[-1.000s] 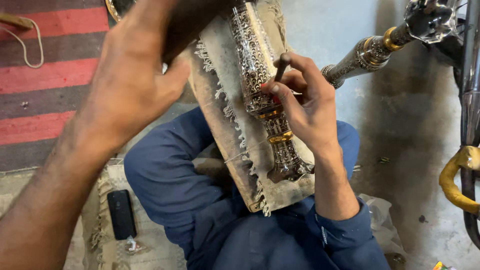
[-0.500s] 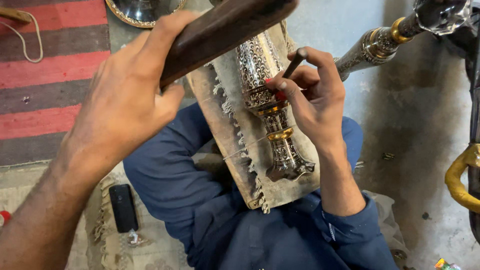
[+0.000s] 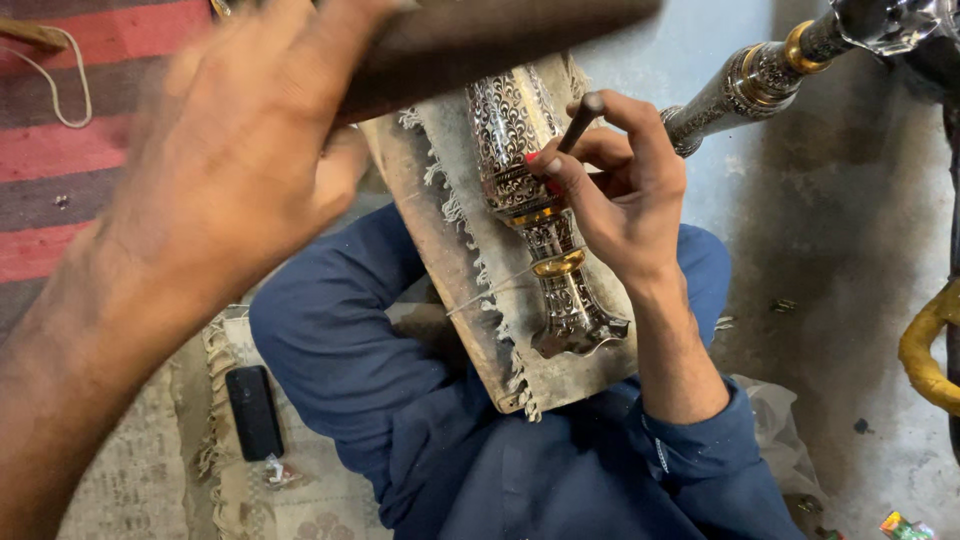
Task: The person sits cross-legged on the floor with an ornate metal vase resting on a fringed cushion on their lap. They hold a chisel against the vase's engraved surface and repeatedly strike it with a wooden mallet, repositioning the chisel to work different spots on the decorative pattern.
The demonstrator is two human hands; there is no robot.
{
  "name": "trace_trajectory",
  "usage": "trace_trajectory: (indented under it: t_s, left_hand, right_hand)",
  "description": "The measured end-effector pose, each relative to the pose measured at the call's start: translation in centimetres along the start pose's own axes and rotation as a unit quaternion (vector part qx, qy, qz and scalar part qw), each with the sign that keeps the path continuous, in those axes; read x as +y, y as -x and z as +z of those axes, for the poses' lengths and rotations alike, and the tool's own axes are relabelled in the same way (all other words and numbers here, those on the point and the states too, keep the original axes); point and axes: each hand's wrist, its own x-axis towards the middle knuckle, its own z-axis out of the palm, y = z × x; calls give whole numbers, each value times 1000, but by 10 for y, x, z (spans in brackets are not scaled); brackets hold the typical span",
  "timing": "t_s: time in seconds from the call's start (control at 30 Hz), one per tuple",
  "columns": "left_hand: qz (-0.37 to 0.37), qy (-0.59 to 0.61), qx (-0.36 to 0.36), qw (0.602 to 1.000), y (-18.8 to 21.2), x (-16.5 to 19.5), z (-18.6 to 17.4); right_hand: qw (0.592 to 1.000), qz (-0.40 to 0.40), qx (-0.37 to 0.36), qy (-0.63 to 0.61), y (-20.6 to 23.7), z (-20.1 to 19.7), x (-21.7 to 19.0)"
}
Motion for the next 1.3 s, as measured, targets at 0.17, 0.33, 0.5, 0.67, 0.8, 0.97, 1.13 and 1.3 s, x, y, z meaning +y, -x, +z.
trace_trajectory:
  t_s: [0.17, 0.33, 0.5, 0.67, 0.8, 0.97, 1.13, 1.3]
  left_hand:
    - [-20, -21, -7, 1000, 2, 1, 1]
    - [-11, -61, 10, 998, 7, 1, 6]
    - [12, -126, 24, 992, 9, 0, 11]
    - [-8, -82, 28, 996, 12, -4, 15]
    - [-18, -37, 30, 999, 12, -9, 16]
    - [-24, -53, 23, 998, 10, -12, 18]
    - [2, -124, 29, 992, 8, -15, 19]
    - [-8, -152, 0, 988, 6, -18, 22]
  right_hand:
    - [1000, -2, -13, -26, -1, -2, 1]
    - [999, -17, -18, -24, -1, -3, 1]
    - [999, -31, -28, 3, -3, -4, -1]
    - [999, -22, -32, -6, -5, -5, -2]
    - [999, -17, -35, 1, -6, -5, -3]
    - [999, -8, -39, 12, -8, -7, -6]
    - [999, -4, -42, 10, -9, -8, -6]
    - [999, -6, -48, -17, -8, -8, -5]
